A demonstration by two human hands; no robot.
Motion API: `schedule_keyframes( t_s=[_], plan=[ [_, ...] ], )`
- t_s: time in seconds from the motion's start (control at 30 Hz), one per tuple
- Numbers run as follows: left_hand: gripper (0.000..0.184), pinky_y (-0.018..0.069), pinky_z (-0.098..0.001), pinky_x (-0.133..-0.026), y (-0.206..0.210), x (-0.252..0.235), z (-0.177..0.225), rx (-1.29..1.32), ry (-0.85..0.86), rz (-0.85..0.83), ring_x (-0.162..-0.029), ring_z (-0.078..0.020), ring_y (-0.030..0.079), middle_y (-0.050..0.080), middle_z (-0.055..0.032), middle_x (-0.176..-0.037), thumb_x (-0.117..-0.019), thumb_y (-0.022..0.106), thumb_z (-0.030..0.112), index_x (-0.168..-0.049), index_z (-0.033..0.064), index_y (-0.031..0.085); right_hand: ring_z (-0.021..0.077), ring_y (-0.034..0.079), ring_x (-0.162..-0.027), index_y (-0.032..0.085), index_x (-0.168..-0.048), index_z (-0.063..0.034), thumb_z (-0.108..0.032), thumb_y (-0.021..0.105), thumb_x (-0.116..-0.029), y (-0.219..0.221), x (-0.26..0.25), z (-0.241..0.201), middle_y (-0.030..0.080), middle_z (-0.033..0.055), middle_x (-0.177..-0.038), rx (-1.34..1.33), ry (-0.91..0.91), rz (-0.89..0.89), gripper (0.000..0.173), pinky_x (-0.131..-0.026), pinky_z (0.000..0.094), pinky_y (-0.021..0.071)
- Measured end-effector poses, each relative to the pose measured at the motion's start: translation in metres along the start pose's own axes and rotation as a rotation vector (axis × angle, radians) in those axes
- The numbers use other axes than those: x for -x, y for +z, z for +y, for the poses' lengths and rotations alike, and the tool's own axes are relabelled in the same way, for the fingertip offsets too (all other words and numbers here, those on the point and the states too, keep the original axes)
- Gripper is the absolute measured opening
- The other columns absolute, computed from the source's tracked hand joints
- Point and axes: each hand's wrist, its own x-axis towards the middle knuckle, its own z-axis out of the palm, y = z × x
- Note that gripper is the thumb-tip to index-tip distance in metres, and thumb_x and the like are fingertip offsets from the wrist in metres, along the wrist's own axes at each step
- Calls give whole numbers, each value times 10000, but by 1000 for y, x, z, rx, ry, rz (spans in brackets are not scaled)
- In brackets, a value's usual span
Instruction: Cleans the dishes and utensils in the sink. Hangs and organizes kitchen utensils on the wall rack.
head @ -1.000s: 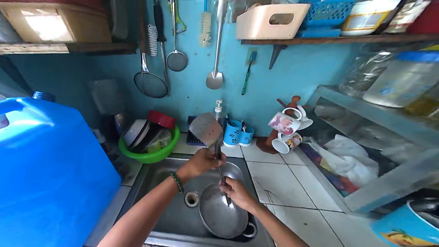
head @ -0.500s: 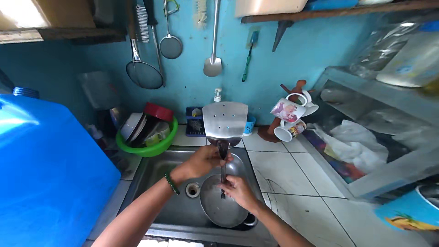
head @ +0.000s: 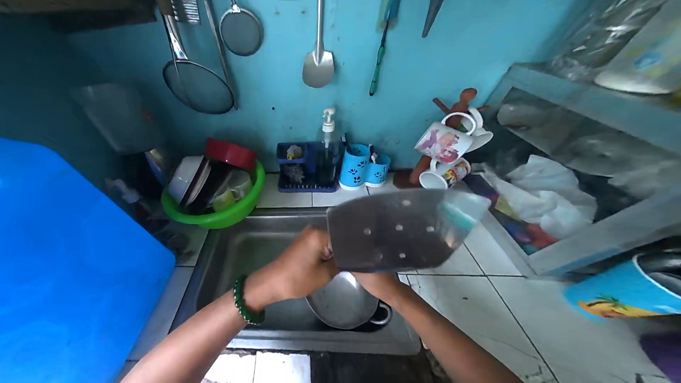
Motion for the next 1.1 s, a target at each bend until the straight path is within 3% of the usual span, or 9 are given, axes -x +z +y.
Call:
schedule_keyframes(
  t_s=[0.07, 0.1, 0.17, 0.23, 0.5, 0.6, 0.8, 0.93, 1.1],
  plan=[
    [42, 472, -78, -772, 0, 5, 8, -8, 84, -10, -824, 85, 601, 681, -44, -811, -865, 645, -66, -879, -98, 667, 249, 707, -1037, 685, -1108, 145, -82, 720, -885, -9, 6, -11, 722, 255, -1072, 47, 104, -42, 320, -962, 351, 538],
    [67, 478, -87, -787, 0, 5, 9, 10, 118, -34, -838, 62, 614, 694, -74, -837, -873, 625, -76, -907, -106, 675, 249, 689, -1031, 668, -1125, 149, -90, 731, -869, -10, 7, -5, 711, 251, -1072, 27, 118, -53, 356, -959, 352, 524],
    [140, 539, -150, -835, 4, 2, -6, 68, 144, -116, -902, -7, 677, 741, -117, -943, -913, 606, -87, -996, -94, 719, 165, 703, -862, 709, -958, 85, -125, 702, -875, -1, 6, 23, 726, 161, -903, -1, -105, 5, 226, -829, 281, 568],
    [167, 549, -175, -834, 6, 1, -15, 92, 129, -170, -904, -38, 692, 745, -139, -970, -935, 603, -75, -1044, -91, 728, 204, 724, -834, 714, -877, 102, -21, 640, -836, 1, -3, 19, 734, 190, -869, -51, -311, 53, 149, -807, 279, 575],
    [166, 546, -162, -807, 5, 1, -15, 114, 91, -208, -860, -15, 676, 741, -119, -947, -939, 599, -70, -1045, -88, 725, 109, 694, -822, 718, -910, 81, 43, 627, -832, -3, -4, 12, 722, 160, -877, -67, -284, -1, 126, -818, 182, 543],
    [161, 547, -165, -819, 5, 2, -17, 133, 91, -210, -874, -17, 676, 738, -121, -954, -945, 597, -69, -1044, -91, 722, 139, 712, -823, 736, -909, 55, 9, 653, -810, -1, -3, 24, 738, 145, -894, -36, -307, -13, 138, -814, 231, 568],
    [76, 505, -103, -748, 1, 9, 0, -29, -18, 55, -795, 65, 619, 690, -32, -813, -852, 680, -42, -918, -79, 687, 202, 703, -930, 723, -1080, 83, -131, 714, -916, -18, -10, -12, 734, 191, -1008, 12, 113, -251, 271, -884, 345, 561],
    [264, 595, -206, -821, -3, 4, -18, -15, -64, 143, -886, -29, 695, 735, -22, -954, -840, 766, -32, -1087, -33, 674, 367, 668, -1064, 675, -1264, 47, -43, 590, -1013, -33, -38, -6, 695, 255, -1146, 195, 279, -642, 280, -997, 510, 501],
    [191, 614, -239, -789, -11, 2, -29, 11, 1, 212, -862, -65, 705, 721, -36, -954, -892, 703, -57, -1072, -23, 648, 195, 718, -812, 727, -1031, 71, 65, 532, -972, -27, -36, 15, 734, 158, -928, -4, 65, -180, 203, -796, 370, 610]
  ],
)
